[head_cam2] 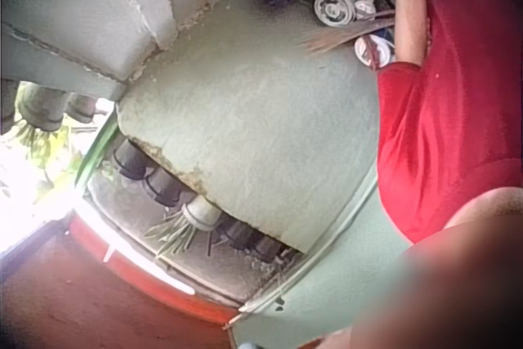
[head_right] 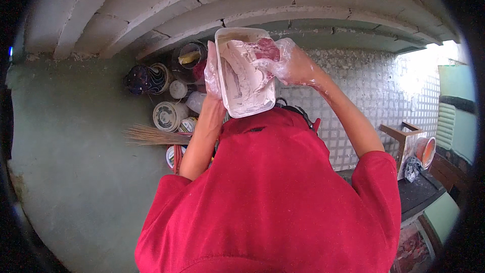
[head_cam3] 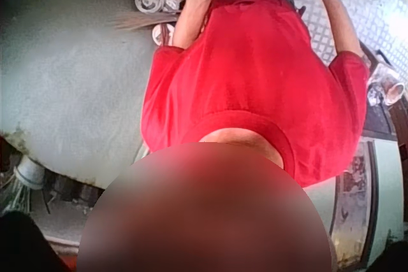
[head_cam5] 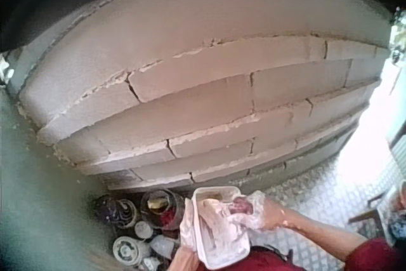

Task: Repairing a wall by applying putty or plaster to fill cracks.

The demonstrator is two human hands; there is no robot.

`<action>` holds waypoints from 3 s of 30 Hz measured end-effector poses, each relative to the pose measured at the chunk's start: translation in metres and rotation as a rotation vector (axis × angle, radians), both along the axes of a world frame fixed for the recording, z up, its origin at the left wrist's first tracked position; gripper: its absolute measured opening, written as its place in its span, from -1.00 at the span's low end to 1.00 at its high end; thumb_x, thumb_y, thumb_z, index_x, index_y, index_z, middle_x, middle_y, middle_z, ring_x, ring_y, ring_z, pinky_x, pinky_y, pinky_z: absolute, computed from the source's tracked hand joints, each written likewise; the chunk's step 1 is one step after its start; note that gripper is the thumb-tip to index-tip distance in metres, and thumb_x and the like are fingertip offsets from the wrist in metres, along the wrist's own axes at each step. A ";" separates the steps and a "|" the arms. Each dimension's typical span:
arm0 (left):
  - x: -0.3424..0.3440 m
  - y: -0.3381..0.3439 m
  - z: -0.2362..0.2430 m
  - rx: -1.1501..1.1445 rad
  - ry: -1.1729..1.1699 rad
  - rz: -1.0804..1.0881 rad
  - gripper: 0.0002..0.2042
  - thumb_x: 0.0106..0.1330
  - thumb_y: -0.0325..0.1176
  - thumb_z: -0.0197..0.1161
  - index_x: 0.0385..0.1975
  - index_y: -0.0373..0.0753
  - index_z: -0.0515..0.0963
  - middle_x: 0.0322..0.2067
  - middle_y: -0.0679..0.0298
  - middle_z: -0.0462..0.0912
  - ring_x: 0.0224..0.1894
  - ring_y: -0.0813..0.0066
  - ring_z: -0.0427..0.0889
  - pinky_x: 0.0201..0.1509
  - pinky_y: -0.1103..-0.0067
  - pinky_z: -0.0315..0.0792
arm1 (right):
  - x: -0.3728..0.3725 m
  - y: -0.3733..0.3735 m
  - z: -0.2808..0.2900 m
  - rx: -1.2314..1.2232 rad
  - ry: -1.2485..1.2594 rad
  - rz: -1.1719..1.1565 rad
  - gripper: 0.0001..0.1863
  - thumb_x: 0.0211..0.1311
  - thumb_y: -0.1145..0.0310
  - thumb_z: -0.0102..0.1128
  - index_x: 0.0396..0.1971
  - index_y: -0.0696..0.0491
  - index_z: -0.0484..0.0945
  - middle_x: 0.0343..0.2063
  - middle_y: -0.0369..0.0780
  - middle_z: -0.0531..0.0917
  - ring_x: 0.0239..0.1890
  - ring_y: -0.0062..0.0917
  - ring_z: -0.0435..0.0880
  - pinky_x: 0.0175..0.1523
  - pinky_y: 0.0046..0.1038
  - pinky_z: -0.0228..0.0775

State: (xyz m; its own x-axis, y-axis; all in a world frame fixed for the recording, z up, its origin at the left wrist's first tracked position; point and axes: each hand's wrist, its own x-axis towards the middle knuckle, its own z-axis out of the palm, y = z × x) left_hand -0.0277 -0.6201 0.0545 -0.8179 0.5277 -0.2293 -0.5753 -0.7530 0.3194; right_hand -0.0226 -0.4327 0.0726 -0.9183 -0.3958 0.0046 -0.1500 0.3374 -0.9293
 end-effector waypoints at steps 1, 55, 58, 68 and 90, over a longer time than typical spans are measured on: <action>0.001 0.001 -0.001 0.018 0.036 0.004 -0.40 0.34 0.15 -0.21 0.06 -0.30 0.32 -0.11 0.09 0.52 -0.13 0.24 0.55 0.00 0.38 0.45 | 0.001 -0.001 0.001 0.002 -0.051 -0.007 -0.79 0.09 0.31 0.13 -0.39 0.16 0.56 -0.72 -0.21 0.53 -0.76 -0.59 0.36 -0.59 -0.44 0.27; -0.052 -0.021 -0.020 0.261 0.112 0.191 -0.28 0.23 0.25 -0.12 0.17 -0.27 0.23 0.05 0.05 0.44 0.00 0.07 0.50 0.06 0.14 0.40 | -0.095 -0.032 0.085 -0.705 0.221 -0.569 -0.71 0.11 0.38 0.20 -0.15 0.08 0.46 -0.25 -0.32 0.61 -0.37 -0.72 0.58 -0.54 -0.70 0.36; -0.042 -0.044 -0.020 0.228 0.127 0.197 -0.28 0.23 0.25 -0.12 0.17 -0.27 0.23 0.04 0.05 0.44 0.00 0.06 0.51 0.07 0.15 0.40 | -0.146 -0.044 0.124 -0.697 0.566 -0.618 -0.78 0.12 0.34 0.19 -0.25 0.10 0.48 -0.42 -0.29 0.63 -0.45 -0.65 0.60 -0.54 -0.55 0.40; -0.025 -0.105 -0.033 0.165 0.107 0.273 -0.31 0.25 0.22 -0.13 0.15 -0.28 0.25 0.04 0.06 0.45 0.00 0.09 0.50 0.08 0.21 0.40 | -0.251 -0.063 0.205 0.457 1.446 -1.084 -0.80 -0.02 0.34 0.12 -0.67 0.15 0.45 -0.66 0.00 0.52 -0.56 -0.07 0.53 -0.44 -0.13 0.38; -0.032 -0.153 -0.054 0.186 0.021 0.294 -0.28 0.22 0.27 -0.14 0.13 -0.27 0.28 0.05 0.06 0.44 -0.01 0.05 0.51 0.06 0.14 0.40 | -0.271 -0.157 0.226 0.793 0.925 -0.962 -0.81 0.03 0.36 0.07 -0.34 0.05 0.56 -0.27 -0.12 0.60 -0.18 -0.26 0.58 -0.09 -0.25 0.38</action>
